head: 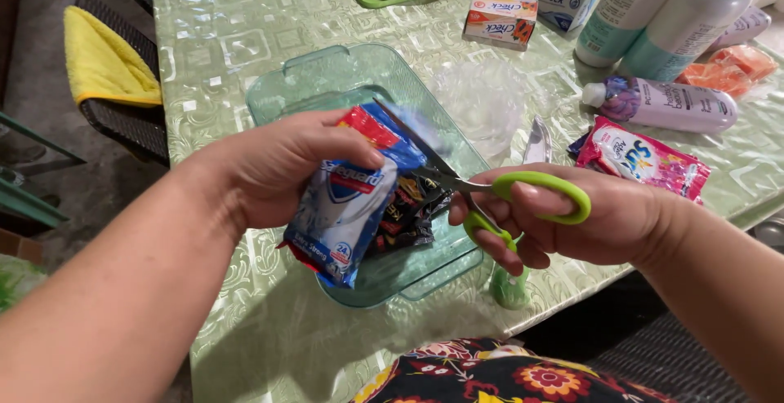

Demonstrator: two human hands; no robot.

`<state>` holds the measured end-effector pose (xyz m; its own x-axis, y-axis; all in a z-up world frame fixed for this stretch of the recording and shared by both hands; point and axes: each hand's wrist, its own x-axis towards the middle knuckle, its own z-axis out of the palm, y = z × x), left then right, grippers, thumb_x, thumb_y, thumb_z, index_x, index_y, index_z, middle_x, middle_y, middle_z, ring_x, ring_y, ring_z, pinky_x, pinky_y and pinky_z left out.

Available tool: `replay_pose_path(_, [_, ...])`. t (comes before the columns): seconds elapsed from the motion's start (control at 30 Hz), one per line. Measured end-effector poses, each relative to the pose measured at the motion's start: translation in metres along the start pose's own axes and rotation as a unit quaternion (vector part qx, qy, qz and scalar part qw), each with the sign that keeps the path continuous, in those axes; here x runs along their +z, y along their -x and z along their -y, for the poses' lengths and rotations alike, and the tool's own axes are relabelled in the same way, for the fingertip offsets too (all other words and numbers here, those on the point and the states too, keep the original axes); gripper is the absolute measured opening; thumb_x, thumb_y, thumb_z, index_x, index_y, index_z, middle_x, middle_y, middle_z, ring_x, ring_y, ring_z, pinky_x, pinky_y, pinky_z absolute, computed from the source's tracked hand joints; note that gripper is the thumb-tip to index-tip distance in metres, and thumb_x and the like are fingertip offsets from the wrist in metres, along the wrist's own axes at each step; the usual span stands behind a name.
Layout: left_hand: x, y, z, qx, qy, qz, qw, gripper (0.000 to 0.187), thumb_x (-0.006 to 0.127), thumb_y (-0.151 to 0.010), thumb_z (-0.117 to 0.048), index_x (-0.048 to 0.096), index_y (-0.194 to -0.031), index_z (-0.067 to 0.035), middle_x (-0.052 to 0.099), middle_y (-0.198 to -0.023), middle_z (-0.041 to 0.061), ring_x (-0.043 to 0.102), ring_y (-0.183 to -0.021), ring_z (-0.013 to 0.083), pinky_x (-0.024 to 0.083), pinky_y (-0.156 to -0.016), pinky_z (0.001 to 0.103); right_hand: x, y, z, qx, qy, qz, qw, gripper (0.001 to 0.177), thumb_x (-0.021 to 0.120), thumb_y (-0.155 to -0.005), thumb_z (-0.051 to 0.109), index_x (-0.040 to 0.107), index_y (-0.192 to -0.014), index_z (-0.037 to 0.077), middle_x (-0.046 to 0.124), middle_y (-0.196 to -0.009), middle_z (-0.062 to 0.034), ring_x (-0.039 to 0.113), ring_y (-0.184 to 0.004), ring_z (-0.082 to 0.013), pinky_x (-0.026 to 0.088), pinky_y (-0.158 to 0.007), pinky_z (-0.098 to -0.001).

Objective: Cutting open various sachets of hair products and detergent, and cutting a bar of soap, to organize them into a tray.

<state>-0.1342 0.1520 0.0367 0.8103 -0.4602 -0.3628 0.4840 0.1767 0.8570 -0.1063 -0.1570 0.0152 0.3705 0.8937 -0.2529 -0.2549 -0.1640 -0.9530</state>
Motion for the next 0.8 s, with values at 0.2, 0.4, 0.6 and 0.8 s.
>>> replay_pose_path(0.2, [-0.003,-0.012,0.016,-0.018,-0.001,0.01,1.0,0.03,0.074,-0.079,-0.01,0.068,-0.108,-0.003,0.076,-0.094,0.01,0.075,-0.081,0.0196,0.064,-0.078,0.04,0.011,0.003,-0.013,-0.006,-0.056,-0.038,0.998,0.071,0.062,-0.094,0.056,0.055,-0.136,-0.001,0.058,-0.094,-0.0069,0.056,-0.078,-0.0158,0.041,-0.059,-0.0264])
replay_pose_path(0.4, [-0.002,-0.016,0.02,-0.02,0.004,0.011,1.0,0.033,0.075,-0.078,-0.008,0.068,-0.11,-0.003,0.076,-0.094,0.01,0.074,-0.08,0.0185,0.064,-0.076,0.038,0.016,0.008,-0.019,-0.032,-0.112,-0.028,0.993,0.068,0.062,-0.098,0.054,0.055,-0.136,-0.002,0.056,-0.093,-0.0082,0.051,-0.075,-0.0159,0.038,-0.061,-0.0278])
replay_pose_path(0.6, [-0.002,-0.017,0.02,-0.019,0.015,0.023,0.999,0.034,0.075,-0.079,-0.007,0.068,-0.112,-0.003,0.076,-0.097,0.009,0.075,-0.082,0.0174,0.063,-0.078,0.038,0.019,0.008,-0.017,-0.016,-0.097,-0.049,0.994,0.068,0.061,-0.096,0.054,0.057,-0.133,-0.003,0.057,-0.091,-0.0085,0.053,-0.076,-0.0166,0.041,-0.063,-0.0296])
replay_pose_path(0.8, [-0.002,-0.017,0.021,-0.017,0.009,0.045,0.999,0.041,0.075,-0.079,-0.008,0.067,-0.119,-0.001,0.077,-0.103,0.011,0.075,-0.086,0.0186,0.063,-0.081,0.038,0.025,0.005,-0.015,-0.01,-0.069,-0.072,0.995,0.064,0.071,-0.092,0.049,0.063,-0.128,-0.003,0.057,-0.08,-0.0056,0.051,-0.067,-0.0146,0.041,-0.058,-0.0288])
